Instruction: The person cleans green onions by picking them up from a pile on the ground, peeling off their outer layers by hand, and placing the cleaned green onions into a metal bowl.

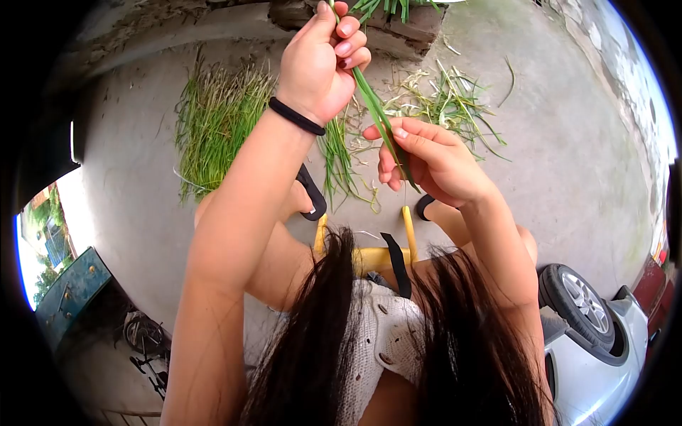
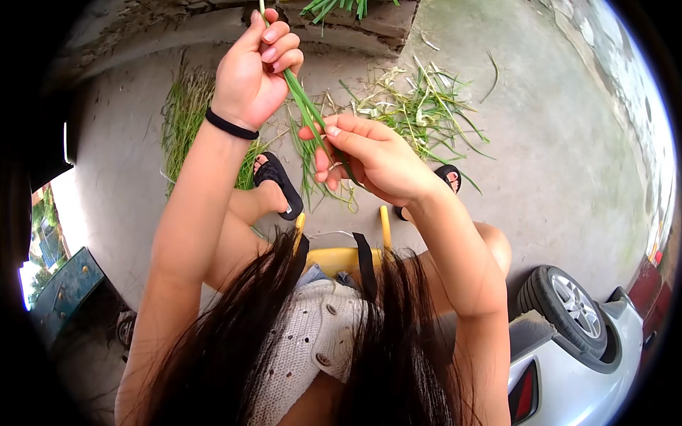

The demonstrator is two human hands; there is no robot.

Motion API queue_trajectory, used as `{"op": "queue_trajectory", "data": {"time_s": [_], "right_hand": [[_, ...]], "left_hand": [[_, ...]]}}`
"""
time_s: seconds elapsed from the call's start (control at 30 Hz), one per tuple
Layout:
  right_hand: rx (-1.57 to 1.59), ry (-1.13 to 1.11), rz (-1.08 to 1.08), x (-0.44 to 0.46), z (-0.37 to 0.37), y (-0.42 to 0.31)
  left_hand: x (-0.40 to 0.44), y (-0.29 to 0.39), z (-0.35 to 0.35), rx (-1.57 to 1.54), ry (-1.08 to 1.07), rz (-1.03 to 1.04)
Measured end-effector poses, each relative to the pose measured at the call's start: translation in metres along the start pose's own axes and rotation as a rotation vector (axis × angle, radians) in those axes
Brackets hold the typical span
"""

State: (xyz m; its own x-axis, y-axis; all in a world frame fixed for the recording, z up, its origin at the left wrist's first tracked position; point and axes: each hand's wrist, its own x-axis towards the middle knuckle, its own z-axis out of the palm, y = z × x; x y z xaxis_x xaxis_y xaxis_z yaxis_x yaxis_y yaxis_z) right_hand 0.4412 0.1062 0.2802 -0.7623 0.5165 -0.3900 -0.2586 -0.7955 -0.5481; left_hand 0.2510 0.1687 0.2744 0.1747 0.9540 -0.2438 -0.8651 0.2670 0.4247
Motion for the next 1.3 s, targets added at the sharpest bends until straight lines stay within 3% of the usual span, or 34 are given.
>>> {"op": "queue_trajectory", "data": {"time_s": [0.03, 0.07, 0.13, 0.37, 0.47, 0.6, 0.7, 0.73, 0.77, 0.83, 0.87, 0.97, 1.07, 1.17, 1.23, 1.3], "right_hand": [[0.076, -0.036, 0.029, -0.001, 0.0, -0.001], [0.03, 0.1, 0.067, -0.003, 0.008, -0.004], [0.004, 0.07, 0.034, -0.004, 0.008, -0.008], [-0.032, 0.02, 0.061, -0.003, 0.006, -0.007], [-0.16, 0.051, -0.065, -0.003, 0.0, -0.002], [-0.415, 0.17, -0.104, -0.002, -0.002, -0.002], [-0.76, 0.269, -0.267, 0.0, 0.001, -0.001], [-0.801, 0.335, -0.165, -0.004, 0.004, -0.005], [-1.027, 0.316, -0.344, -0.003, -0.005, 0.004], [-1.453, 0.427, -0.453, 0.001, -0.02, 0.022], [-1.526, 0.398, -0.206, 0.002, -0.025, 0.023], [-1.952, 0.241, -0.056, 0.002, -0.051, 0.041], [-2.01, 0.184, 0.042, -0.001, -0.048, 0.04], [-1.98, 0.198, 0.034, 0.001, -0.049, 0.049], [-1.921, 0.153, 0.099, 0.006, -0.051, 0.062], [-1.847, 0.096, 0.216, 0.014, -0.048, 0.073]], "left_hand": [[0.002, 0.003, -0.005, 0.0, -0.024, 0.04], [0.002, 0.006, 0.0, 0.016, 0.044, 0.076], [0.002, 0.012, 0.013, 0.046, 0.178, 0.149], [0.001, 0.014, 0.005, 0.162, 0.064, 0.19], [0.001, 0.014, 0.005, 0.176, 0.063, 0.141], [-0.003, 0.005, 0.019, 0.126, 0.157, 0.115], [0.0, 0.007, 0.02, 0.12, 0.189, 0.127], [0.003, 0.011, 0.018, 0.133, 0.197, 0.15], [0.005, 0.014, 0.018, 0.149, 0.205, 0.174], [0.014, 0.019, 0.028, 0.276, 0.269, 0.126], [0.028, 0.023, 0.035, 0.341, 0.263, 0.042], [0.09, 0.025, 0.051, 0.516, 0.178, -0.05], [0.162, 0.025, 0.065, 0.798, 0.217, -0.122], [0.185, 0.027, 0.063, 1.783, 0.415, 0.076], [0.159, 0.023, 0.047, 1.876, 0.257, 0.446], [0.097, 0.018, 0.042, 1.814, 0.167, 0.411]]}}
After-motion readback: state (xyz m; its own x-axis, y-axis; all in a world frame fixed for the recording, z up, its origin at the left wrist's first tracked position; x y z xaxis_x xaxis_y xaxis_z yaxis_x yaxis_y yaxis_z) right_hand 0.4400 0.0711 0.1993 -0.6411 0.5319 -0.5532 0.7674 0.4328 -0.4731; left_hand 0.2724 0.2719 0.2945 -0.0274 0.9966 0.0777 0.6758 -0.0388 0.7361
